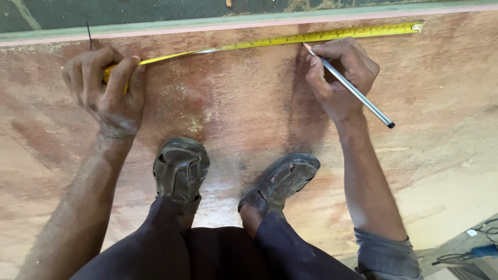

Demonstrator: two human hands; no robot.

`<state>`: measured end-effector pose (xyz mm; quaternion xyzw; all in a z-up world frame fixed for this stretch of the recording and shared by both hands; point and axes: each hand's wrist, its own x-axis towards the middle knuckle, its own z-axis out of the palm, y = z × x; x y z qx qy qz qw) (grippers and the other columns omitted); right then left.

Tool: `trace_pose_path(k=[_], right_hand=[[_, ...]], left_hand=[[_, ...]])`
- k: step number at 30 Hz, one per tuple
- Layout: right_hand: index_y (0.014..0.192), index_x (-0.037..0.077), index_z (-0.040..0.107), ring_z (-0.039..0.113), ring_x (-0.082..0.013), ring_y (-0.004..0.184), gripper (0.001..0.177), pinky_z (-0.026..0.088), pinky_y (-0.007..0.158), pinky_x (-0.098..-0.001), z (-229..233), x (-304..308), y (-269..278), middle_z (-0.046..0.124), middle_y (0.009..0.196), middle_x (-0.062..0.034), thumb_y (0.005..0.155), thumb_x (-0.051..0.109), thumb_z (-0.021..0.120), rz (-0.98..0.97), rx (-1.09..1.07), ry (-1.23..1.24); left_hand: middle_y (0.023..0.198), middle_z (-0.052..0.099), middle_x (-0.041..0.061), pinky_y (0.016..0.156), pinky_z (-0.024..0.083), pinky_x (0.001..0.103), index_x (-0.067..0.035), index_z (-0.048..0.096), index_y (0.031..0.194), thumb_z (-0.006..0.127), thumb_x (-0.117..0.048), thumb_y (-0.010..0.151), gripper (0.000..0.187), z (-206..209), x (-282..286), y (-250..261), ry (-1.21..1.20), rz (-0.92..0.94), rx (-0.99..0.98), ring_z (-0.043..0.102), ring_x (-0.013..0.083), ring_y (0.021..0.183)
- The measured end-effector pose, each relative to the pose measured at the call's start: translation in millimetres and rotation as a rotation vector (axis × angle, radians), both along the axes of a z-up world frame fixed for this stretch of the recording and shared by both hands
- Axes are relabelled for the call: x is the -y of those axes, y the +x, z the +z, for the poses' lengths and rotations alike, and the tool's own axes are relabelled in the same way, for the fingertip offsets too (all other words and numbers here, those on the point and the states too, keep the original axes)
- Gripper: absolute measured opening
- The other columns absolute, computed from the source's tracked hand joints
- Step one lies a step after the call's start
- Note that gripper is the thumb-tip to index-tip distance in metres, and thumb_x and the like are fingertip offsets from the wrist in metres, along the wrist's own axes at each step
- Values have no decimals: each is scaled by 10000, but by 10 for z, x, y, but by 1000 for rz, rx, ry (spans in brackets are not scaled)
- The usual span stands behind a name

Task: The person measures a large wooden board using a yellow tape measure and marks specific points with a pencil. They repeatedly extend the tape measure across the board's surface, hold it in place, and make small marks to indicate measurements.

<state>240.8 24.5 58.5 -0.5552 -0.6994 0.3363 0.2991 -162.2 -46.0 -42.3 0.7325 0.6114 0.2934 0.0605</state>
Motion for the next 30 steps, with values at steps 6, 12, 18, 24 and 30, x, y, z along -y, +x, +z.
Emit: trace_pose_path(k=[6,12,18,24,30], right_hand=[[1068,-52,717,768,-176,886,103,664,769,-274,-78,40,66,742,972,-139,971,-80,693,13,14,17],[1075,-44,717,766,-178,879,109,652,756,-270,-97,7,58,745,971,-143,977,-82,689,38,20,51],[1065,-44,706,765,-174,866,96,662,780,-275,-48,16,34,728,960,-132,973,-69,695,4,37,24],[1064,-46,698,767,-163,877,68,658,781,-271,-35,47,4,726,986,-121,996,-51,699,-27,25,19],[1079,-40,701,593,-138,804,93,468,693,-245,-30,213,-71,678,945,-98,1035,38,680,-209,-142,22]], left_hand=[[1035,665,10,977,486,429,-166,761,1020,742,-260,1028,96,-55,49,-30,-6,0,8,616,223,1050],[1036,665,11,988,471,427,-162,749,1009,741,-242,1078,106,-111,22,-39,33,-6,6,614,208,1036],[1056,670,21,966,446,430,-141,775,1034,759,-166,1008,40,-9,2,-13,11,-29,42,602,220,1039],[1051,661,36,961,446,418,-120,751,1008,840,-109,1030,92,170,-63,53,36,-31,37,601,239,1047],[1139,646,62,1014,451,446,-85,709,1059,791,-140,971,132,513,-57,92,-92,-12,73,602,289,1174]])
